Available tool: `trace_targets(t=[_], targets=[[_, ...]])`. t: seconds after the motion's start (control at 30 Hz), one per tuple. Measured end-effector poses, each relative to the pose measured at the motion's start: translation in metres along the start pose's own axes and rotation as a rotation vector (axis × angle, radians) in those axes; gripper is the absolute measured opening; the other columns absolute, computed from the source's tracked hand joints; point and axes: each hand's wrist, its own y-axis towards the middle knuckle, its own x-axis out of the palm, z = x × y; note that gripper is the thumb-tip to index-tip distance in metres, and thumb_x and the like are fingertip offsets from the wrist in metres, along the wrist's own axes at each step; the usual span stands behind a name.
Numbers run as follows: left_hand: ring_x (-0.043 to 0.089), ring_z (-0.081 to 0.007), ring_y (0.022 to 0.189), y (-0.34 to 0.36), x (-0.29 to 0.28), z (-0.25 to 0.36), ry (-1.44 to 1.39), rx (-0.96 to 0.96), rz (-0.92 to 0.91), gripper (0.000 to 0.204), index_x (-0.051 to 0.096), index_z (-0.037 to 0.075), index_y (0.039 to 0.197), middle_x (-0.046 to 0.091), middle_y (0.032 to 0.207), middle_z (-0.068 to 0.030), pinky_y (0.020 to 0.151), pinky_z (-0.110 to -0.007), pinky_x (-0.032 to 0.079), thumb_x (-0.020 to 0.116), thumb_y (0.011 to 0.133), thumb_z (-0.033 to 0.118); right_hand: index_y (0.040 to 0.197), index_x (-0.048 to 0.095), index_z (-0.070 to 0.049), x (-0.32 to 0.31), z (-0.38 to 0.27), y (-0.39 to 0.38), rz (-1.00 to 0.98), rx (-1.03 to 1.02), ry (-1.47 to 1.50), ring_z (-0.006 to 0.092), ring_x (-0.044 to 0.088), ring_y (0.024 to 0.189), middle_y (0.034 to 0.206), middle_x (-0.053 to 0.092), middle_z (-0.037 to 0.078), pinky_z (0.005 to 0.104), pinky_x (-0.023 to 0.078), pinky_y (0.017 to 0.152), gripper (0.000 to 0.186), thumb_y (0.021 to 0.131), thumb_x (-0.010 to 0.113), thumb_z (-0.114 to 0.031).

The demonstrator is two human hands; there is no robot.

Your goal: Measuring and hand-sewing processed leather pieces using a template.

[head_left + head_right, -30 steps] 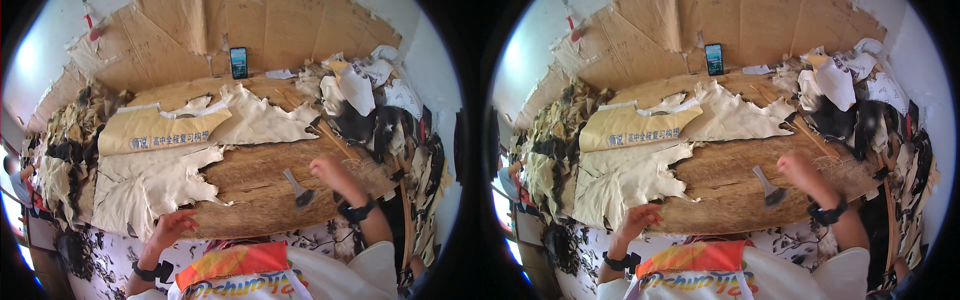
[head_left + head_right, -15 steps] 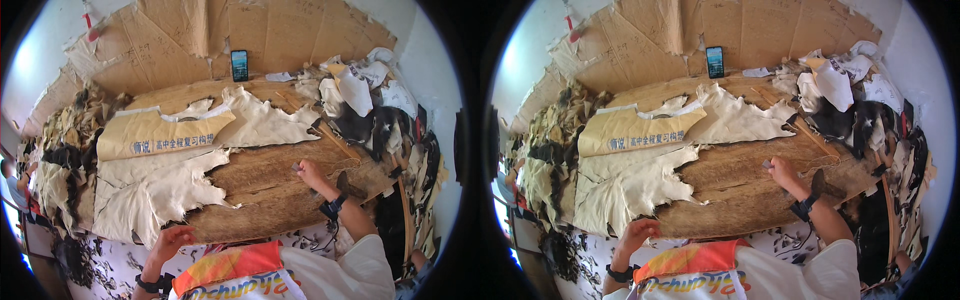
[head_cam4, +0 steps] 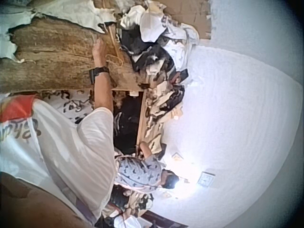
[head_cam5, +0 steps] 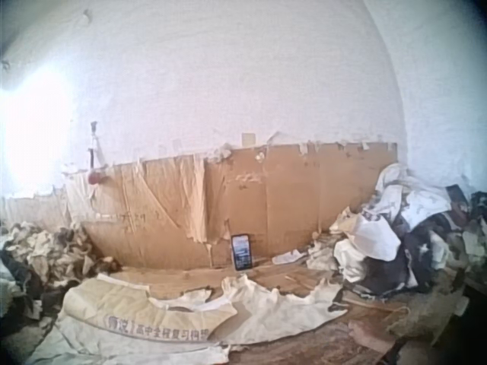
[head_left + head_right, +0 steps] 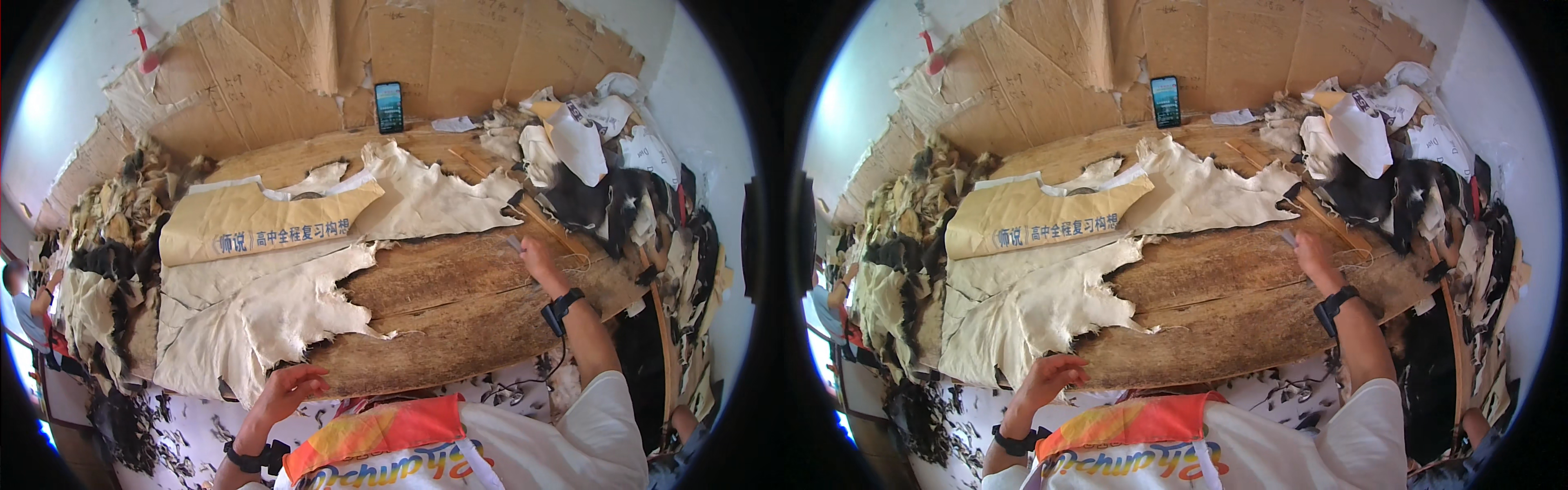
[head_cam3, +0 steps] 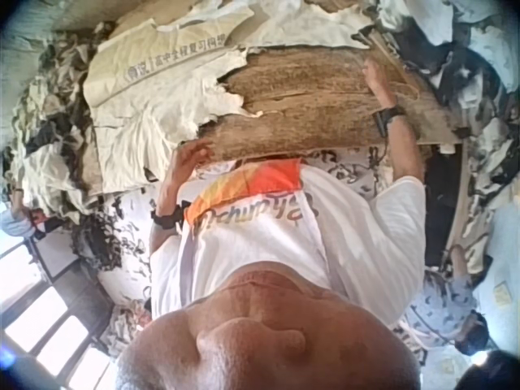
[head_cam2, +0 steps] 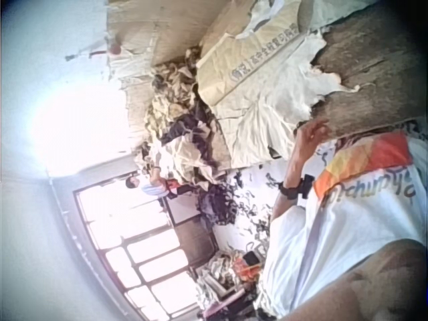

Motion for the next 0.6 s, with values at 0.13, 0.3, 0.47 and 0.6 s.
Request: trace_targets(t=[0.13, 0.3, 0.47, 0.6], targets=[[0.06, -0.0103, 0.081, -0.001, -0.003, 0.003, 0.035, -0.005, 0.004, 0.024, 0.057, -0.003, 0.112, 0.065, 0.09, -0.0061, 0.072, -0.024, 0.049, 0.051, 0.089, 0.003, 0.081, 0.058, -0.003, -0.025, 0.011, 0.003, -0.076, 0.149, -0.081, 0.0326, 0.06, 0.072, 0.075, 0.06, 0.016, 0.0394, 0.046, 0.064, 0.006, 0.075, 0.059, -0.005], [0.061, -0.0102, 0.079, 0.006, -0.01, 0.02, -0.052, 0.109, 0.041, 0.024, 0.057, -0.003, 0.111, 0.066, 0.087, -0.0063, 0.073, -0.025, 0.049, 0.053, 0.089, 0.004, 0.091, 0.062, 0.001, -0.149, -0.125, -0.007, 0.004, -0.03, 0.284, 0.0297, 0.06, 0.069, 0.071, 0.06, 0.016, 0.0364, 0.047, 0.062, 0.016, 0.077, 0.054, 0.0], [0.061, -0.0106, 0.081, 0.037, 0.009, 0.101, 0.241, 0.282, -0.066, 0.023, 0.059, -0.002, 0.109, 0.066, 0.086, -0.0081, 0.074, -0.025, 0.049, 0.056, 0.088, 0.005, 0.09, 0.058, 0.004, -0.244, -0.201, -0.01, 0.133, -0.304, 0.345, 0.0234, 0.056, 0.061, 0.066, 0.055, 0.014, 0.0311, 0.045, 0.059, 0.015, 0.082, 0.046, 0.0], [0.06, -0.0127, 0.08, 0.064, 0.056, 0.156, 0.171, 0.644, -0.196, 0.033, 0.052, 0.0, 0.119, 0.064, 0.091, -0.0096, 0.072, -0.027, 0.05, 0.057, 0.088, 0.008, 0.091, 0.057, 0.0, -0.277, -0.265, -0.009, 0.006, -0.371, 0.674, 0.0051, 0.045, 0.062, 0.071, 0.052, 0.0, 0.0199, 0.037, 0.055, 0.012, 0.087, 0.046, -0.002]])
